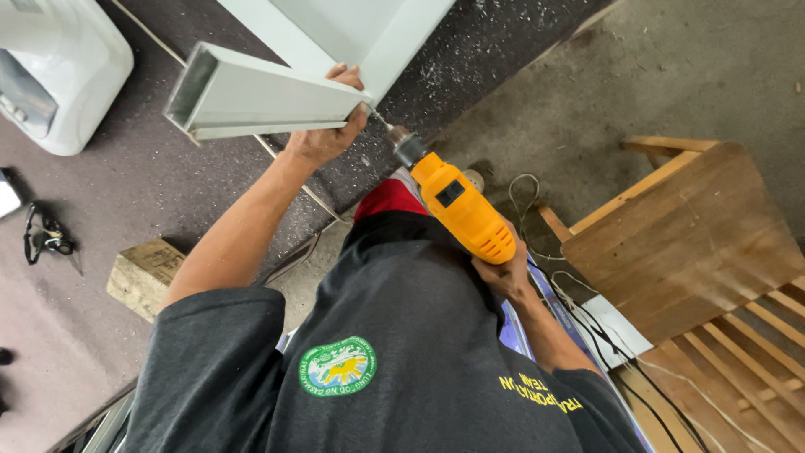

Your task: The person assembles a white window frame on a workbench. They use a yellow power drill to make holes in the frame and a pair of pliers to cut and secure metal fasteners. The person repeatedly positions the frame, drills, and fastens components to complete the assembly.

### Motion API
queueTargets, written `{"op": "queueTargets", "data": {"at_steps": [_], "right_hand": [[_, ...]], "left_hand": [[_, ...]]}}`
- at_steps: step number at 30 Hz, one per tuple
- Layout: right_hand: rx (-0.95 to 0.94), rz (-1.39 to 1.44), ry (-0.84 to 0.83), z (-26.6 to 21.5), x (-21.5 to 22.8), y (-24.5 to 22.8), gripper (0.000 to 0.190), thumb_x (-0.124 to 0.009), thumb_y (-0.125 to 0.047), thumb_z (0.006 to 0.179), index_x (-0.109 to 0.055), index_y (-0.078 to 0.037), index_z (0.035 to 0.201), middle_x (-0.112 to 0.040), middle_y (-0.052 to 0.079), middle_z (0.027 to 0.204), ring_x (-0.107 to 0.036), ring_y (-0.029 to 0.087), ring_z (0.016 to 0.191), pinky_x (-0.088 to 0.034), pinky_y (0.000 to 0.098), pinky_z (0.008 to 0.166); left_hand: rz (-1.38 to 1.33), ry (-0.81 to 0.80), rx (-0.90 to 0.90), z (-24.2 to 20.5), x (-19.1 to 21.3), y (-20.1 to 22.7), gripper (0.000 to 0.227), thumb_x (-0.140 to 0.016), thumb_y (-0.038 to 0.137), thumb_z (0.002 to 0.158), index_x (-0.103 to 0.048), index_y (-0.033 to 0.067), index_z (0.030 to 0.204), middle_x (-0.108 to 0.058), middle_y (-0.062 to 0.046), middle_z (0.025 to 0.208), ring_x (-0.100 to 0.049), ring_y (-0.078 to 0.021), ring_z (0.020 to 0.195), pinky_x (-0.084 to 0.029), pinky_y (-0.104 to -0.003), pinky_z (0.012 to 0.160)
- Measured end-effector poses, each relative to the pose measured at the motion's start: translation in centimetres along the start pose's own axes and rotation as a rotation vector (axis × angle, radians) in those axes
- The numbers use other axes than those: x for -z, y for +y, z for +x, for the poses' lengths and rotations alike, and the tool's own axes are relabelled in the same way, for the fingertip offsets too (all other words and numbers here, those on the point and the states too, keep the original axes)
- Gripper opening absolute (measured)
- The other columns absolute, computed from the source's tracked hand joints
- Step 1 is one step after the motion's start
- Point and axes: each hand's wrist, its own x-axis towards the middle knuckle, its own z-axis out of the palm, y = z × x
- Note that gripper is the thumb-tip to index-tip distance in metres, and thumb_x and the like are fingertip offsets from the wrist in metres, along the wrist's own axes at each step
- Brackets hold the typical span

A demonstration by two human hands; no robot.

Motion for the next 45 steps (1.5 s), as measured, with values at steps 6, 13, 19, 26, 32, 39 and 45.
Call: {"op": "queueTargets", "data": {"at_steps": [6,13,19,26,32,39,45], "right_hand": [[-0.004,0.038,-0.027,0.0,0.2,0.4,0.074,-0.073,0.001,0.077,-0.047,0.001,0.146,-0.070,0.010,0.122,-0.069,0.017,0.113,-0.053,0.0307,0.101],[0.042,0.018,-0.003,-0.1,0.0,0.7,0.072,-0.074,0.002,0.078,-0.048,0.000,0.145,-0.070,0.011,0.121,-0.069,0.018,0.112,-0.053,0.0308,0.100],[0.016,0.035,-0.028,0.3,0.7,0.0,0.072,-0.073,0.002,0.077,-0.048,0.001,0.145,-0.071,0.009,0.121,-0.069,0.017,0.112,-0.052,0.0301,0.101],[0.030,0.042,-0.027,0.4,0.8,0.3,0.068,-0.073,0.001,0.078,-0.051,0.001,0.142,-0.071,0.009,0.118,-0.069,0.016,0.109,-0.053,0.0290,0.099],[0.036,0.007,0.000,0.7,0.5,0.4,0.061,-0.074,0.000,0.078,-0.056,0.001,0.136,-0.073,0.008,0.113,-0.071,0.015,0.104,-0.055,0.0287,0.094],[0.031,0.102,-0.038,0.8,1.1,0.1,0.057,-0.074,0.000,0.078,-0.057,0.002,0.132,-0.072,0.006,0.109,-0.068,0.014,0.100,-0.055,0.0276,0.092],[0.082,0.063,-0.063,0.7,1.4,0.4,0.045,-0.075,-0.002,0.083,-0.059,0.000,0.125,-0.070,0.005,0.108,-0.068,0.014,0.099,-0.054,0.0280,0.091]], "left_hand": [[0.015,0.006,-0.019,-0.1,-0.1,-0.1,0.012,-0.061,0.008,0.106,-0.063,-0.0034,0.103,-0.067,-0.016,0.103,-0.070,-0.0387,0.117,-0.050,-0.051,0.117],[0.045,0.025,-0.075,-0.3,-0.1,-0.2,0.011,-0.062,0.006,0.105,-0.063,-0.0044,0.103,-0.068,-0.018,0.104,-0.071,-0.0392,0.115,-0.053,-0.051,0.115],[0.088,0.018,-0.081,-0.3,-0.1,-0.2,0.012,-0.062,0.006,0.106,-0.063,-0.0053,0.103,-0.069,-0.018,0.107,-0.071,-0.0390,0.115,-0.054,-0.050,0.115],[0.107,-0.013,-0.037,-0.3,0.2,0.1,0.011,-0.063,0.007,0.104,-0.064,-0.0036,0.103,-0.069,-0.017,0.108,-0.071,-0.0385,0.116,-0.053,-0.049,0.115],[0.125,-0.017,-0.049,-0.7,-0.2,-0.9,0.012,-0.064,0.010,0.105,-0.064,-0.0022,0.103,-0.069,-0.017,0.110,-0.070,-0.0391,0.116,-0.052,-0.049,0.115],[0.252,-0.025,-0.127,-1.5,0.2,-1.4,0.008,-0.065,0.014,0.105,-0.061,0.0071,0.103,-0.069,-0.015,0.116,-0.070,-0.0388,0.114,-0.057,-0.047,0.107],[0.267,0.035,-0.088,-2.4,0.2,-1.5,0.011,-0.067,0.015,0.101,-0.069,0.0059,0.106,-0.073,-0.010,0.107,-0.070,-0.0329,0.084,-0.053,-0.046,0.068]]}}
